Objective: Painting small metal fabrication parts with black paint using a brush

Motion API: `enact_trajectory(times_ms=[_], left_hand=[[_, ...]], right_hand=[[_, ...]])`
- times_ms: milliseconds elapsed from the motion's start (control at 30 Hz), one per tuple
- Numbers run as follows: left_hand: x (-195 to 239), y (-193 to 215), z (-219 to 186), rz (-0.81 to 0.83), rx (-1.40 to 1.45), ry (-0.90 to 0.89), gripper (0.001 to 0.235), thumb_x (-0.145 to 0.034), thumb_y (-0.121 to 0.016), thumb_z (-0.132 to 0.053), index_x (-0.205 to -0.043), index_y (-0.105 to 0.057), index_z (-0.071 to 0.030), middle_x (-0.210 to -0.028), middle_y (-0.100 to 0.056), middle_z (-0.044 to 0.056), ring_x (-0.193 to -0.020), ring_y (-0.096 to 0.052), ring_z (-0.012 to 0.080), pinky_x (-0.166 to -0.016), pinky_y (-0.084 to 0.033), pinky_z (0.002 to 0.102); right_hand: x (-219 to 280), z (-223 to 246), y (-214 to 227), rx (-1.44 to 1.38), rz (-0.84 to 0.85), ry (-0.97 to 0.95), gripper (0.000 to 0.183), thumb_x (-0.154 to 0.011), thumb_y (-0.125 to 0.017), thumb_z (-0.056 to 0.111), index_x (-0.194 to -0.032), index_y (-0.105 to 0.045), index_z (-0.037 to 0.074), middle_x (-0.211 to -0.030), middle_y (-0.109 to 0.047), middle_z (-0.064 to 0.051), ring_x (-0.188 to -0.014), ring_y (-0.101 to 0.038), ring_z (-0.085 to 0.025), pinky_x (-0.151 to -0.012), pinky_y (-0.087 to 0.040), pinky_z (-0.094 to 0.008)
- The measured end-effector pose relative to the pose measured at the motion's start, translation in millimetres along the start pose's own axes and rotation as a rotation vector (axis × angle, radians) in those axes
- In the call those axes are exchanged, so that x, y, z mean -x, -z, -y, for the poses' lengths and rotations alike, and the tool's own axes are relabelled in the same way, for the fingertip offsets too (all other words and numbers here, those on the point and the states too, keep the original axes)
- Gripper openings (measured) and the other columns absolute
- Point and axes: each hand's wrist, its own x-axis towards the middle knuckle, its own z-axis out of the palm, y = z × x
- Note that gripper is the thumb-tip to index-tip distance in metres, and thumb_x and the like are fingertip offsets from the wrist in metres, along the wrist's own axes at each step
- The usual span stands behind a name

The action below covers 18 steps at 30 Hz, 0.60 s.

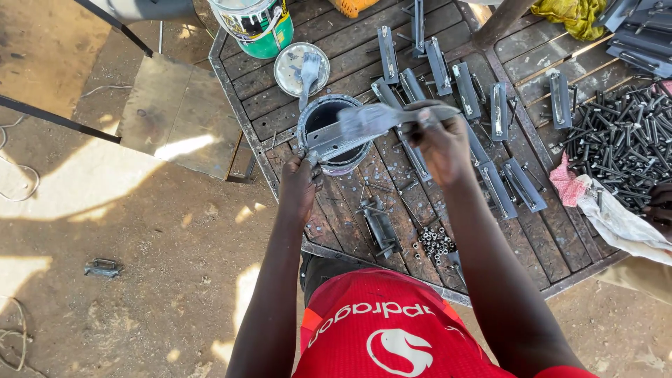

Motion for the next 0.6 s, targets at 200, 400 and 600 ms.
enact_trajectory(times_ms=[200, 400, 600], left_hand=[[17, -19, -30, 0.107, 0.103, 0.023, 0.015, -0.105, -0.057, -0.018, -0.100, -0.064, -0.006, -0.073, -0.055, 0.004, -0.062, -0.045, 0.0070, -0.051, -0.035, 0.022], [35, -21, -63, 0.083, 0.198, 0.014, 0.011, -0.102, -0.058, -0.012, -0.093, -0.061, -0.006, -0.067, -0.046, -0.001, -0.056, -0.039, 0.0041, -0.047, -0.027, 0.018], [27, -8, -54, 0.051, 0.185, -0.034, 0.011, -0.102, -0.058, -0.011, -0.093, -0.061, -0.008, -0.067, -0.042, -0.003, -0.056, -0.036, 0.0037, -0.047, -0.026, 0.017]], right_hand=[[4, 9, -52, 0.151, 0.171, 0.073, 0.018, -0.100, -0.068, 0.008, -0.111, -0.068, -0.006, -0.110, -0.067, -0.022, -0.084, -0.067, -0.021, -0.065, -0.058, -0.026], [-8, 21, -16, 0.324, 0.128, 0.112, 0.015, -0.104, -0.062, 0.008, -0.112, -0.067, -0.004, -0.108, -0.068, -0.018, -0.085, -0.067, -0.019, -0.067, -0.053, -0.021], [-31, 22, 43, 0.356, 0.001, 0.223, 0.014, -0.108, -0.063, 0.012, -0.111, -0.066, -0.002, -0.112, -0.068, -0.019, -0.086, -0.070, -0.021, -0.066, -0.051, -0.021]])
